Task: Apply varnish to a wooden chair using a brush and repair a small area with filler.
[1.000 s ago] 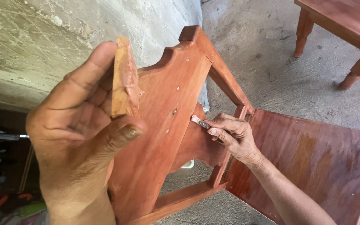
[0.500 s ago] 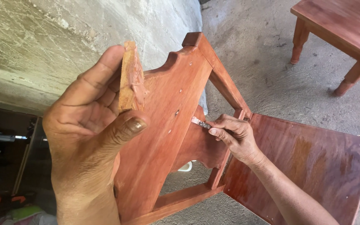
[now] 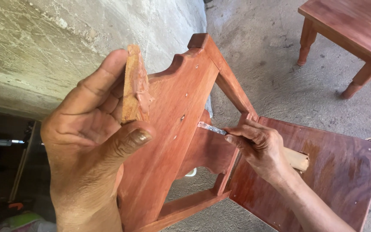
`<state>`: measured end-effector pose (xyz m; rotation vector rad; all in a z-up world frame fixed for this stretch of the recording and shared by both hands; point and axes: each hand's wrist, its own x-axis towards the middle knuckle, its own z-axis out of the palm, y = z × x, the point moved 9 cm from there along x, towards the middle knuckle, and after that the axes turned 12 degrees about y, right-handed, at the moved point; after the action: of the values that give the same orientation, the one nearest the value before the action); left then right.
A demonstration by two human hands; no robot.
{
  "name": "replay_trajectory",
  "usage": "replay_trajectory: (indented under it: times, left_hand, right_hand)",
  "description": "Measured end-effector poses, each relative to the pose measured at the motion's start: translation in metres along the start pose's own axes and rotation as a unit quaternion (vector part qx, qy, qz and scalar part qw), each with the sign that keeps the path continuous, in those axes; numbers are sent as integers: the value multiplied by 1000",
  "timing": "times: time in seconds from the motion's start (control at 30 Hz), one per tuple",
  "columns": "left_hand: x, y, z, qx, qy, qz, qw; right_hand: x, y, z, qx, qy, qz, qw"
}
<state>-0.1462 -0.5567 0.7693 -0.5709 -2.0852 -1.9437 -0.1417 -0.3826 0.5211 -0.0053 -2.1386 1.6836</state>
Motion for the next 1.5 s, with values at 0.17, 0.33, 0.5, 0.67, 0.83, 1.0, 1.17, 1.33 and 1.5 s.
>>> replay_trajectory:
  times: [0.17, 0.33, 0.5, 0.67, 0.83, 1.0, 1.17, 1.33, 1.5]
  left_hand:
    - [1, -2, -2, -19, 3, -20, 1000]
    - [-1, 0, 1, 5, -11, 2, 1000]
    - [0, 1, 3, -1, 13, -22, 1000]
    - [0, -2, 0, -7, 8, -22, 1000]
    - [2, 1, 3, 7, 7, -24, 1000]
    - [0, 1, 2, -6, 5, -13, 1000]
    - [1, 1, 1, -2, 7, -28, 1000]
    - [-1, -1, 0, 1, -11, -37, 999]
    - [-1, 0, 2, -24, -16, -33, 999]
  right_hand:
    - [-6, 15, 2, 49, 3, 41, 998]
    - [-8, 17, 9, 78, 13, 45, 996]
    - [-6, 14, 11, 76, 19, 44, 996]
    - [-5, 15, 9, 49, 6, 37, 998]
    - [-3, 4, 2, 18, -9, 32, 999]
    - [-6, 7, -2, 67, 7, 40, 997]
    - [-8, 24, 9, 100, 24, 80, 992]
    - [-7, 29, 18, 116, 26, 68, 991]
    - [-7, 37, 16, 100, 15, 68, 993]
